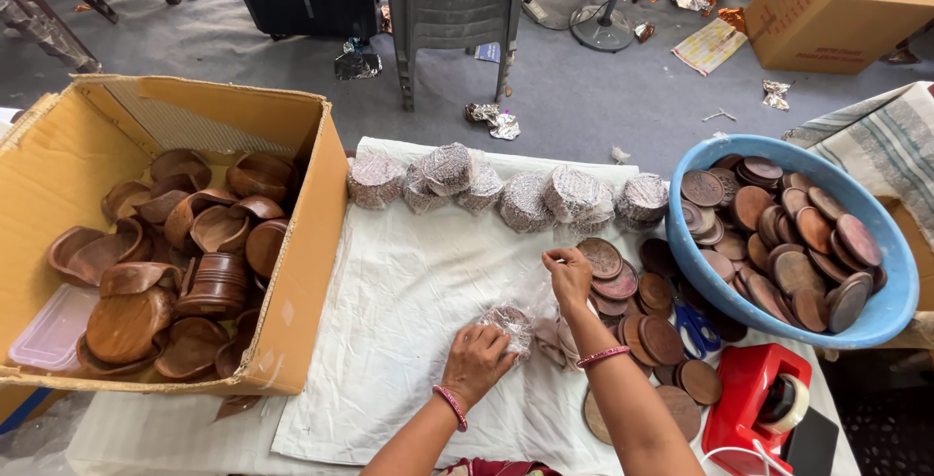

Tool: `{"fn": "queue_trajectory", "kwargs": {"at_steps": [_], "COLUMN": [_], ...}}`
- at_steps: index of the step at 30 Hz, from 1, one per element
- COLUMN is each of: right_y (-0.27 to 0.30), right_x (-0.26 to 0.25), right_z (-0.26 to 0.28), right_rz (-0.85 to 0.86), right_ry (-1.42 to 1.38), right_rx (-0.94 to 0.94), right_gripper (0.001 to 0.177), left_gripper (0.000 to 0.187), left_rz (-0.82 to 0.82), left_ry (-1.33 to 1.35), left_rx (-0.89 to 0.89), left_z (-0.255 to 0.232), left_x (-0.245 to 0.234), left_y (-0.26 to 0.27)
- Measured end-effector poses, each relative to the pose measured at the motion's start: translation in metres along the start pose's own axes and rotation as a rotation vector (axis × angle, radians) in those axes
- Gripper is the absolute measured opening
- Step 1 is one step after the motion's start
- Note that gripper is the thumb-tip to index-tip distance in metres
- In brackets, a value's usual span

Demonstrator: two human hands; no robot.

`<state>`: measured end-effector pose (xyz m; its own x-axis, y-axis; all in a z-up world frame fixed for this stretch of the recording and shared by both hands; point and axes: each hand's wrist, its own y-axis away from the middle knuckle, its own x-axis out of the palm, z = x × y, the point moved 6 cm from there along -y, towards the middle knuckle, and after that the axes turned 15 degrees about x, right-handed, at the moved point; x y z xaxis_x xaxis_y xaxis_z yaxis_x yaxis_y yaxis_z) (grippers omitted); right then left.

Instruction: Cleaning wooden bowls with a cloth and wrapping them in bubble wrap for packaging.

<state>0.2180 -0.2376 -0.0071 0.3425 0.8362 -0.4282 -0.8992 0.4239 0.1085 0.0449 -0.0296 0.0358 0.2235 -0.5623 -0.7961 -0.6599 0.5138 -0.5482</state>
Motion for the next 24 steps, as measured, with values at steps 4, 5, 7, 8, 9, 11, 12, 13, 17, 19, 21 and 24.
{"fn": "queue_trajectory", "kwargs": {"at_steps": [4, 5, 7, 8, 9, 11, 12, 13, 17, 19, 21, 24], "right_y": [-0.005, -0.007, -0.017, -0.024, -0.038, -0.068, -0.081, -0.094, -0.108, -0.124, -0.119, -0.051], "right_x": [0.0, 0.0, 0.006, 0.011, 0.001, -0.037, -0.06, -0.083, -0.125, -0.105, -0.082, -0.054], "right_z": [0.004, 0.004, -0.011, -0.018, -0.006, 0.004, 0.017, 0.037, 0.076, 0.037, -0.009, 0.003], "right_rz": [0.016, 0.028, 0.042, 0.055, 0.058, -0.181, -0.184, -0.153, -0.073, 0.027, 0.131, -0.082], "right_ry": [-0.007, -0.016, -0.049, -0.086, -0.087, -0.504, -0.498, -0.379, -0.288, -0.37, -0.45, 0.362], "right_rx": [0.073, 0.111, 0.144, 0.173, 0.173, 0.305, 0.311, 0.223, 0.18, 0.182, 0.192, -0.179], "right_gripper": [0.014, 0.013, 0.01, 0.01, 0.01, 0.008, 0.008, 0.025, 0.046, 0.028, 0.044, 0.093], "left_gripper": [0.028, 0.028, 0.028, 0.028, 0.028, 0.028, 0.028, 0.028, 0.029, 0.028, 0.028, 0.027], "left_rz": [-0.004, -0.007, 0.0, 0.005, 0.005, 0.003, 0.008, 0.008, -0.008, -0.007, 0.001, 0.001], "left_ry": [0.039, 0.047, 0.053, 0.053, 0.051, 0.047, 0.055, 0.05, 0.037, 0.044, 0.051, 0.045], "left_rx": [-0.008, -0.01, -0.015, -0.017, -0.019, -0.017, -0.019, -0.016, 0.008, 0.006, -0.002, -0.006], "left_z": [0.001, 0.001, -0.001, -0.001, 0.001, 0.002, -0.001, -0.004, -0.001, 0.0, -0.001, 0.001], "left_x": [0.0, 0.0, -0.002, -0.003, -0.005, -0.006, -0.005, -0.004, -0.001, -0.003, -0.002, -0.002], "left_y": [0.0, -0.001, 0.0, -0.001, -0.001, -0.003, 0.0, 0.004, -0.001, -0.003, -0.003, -0.003]}}
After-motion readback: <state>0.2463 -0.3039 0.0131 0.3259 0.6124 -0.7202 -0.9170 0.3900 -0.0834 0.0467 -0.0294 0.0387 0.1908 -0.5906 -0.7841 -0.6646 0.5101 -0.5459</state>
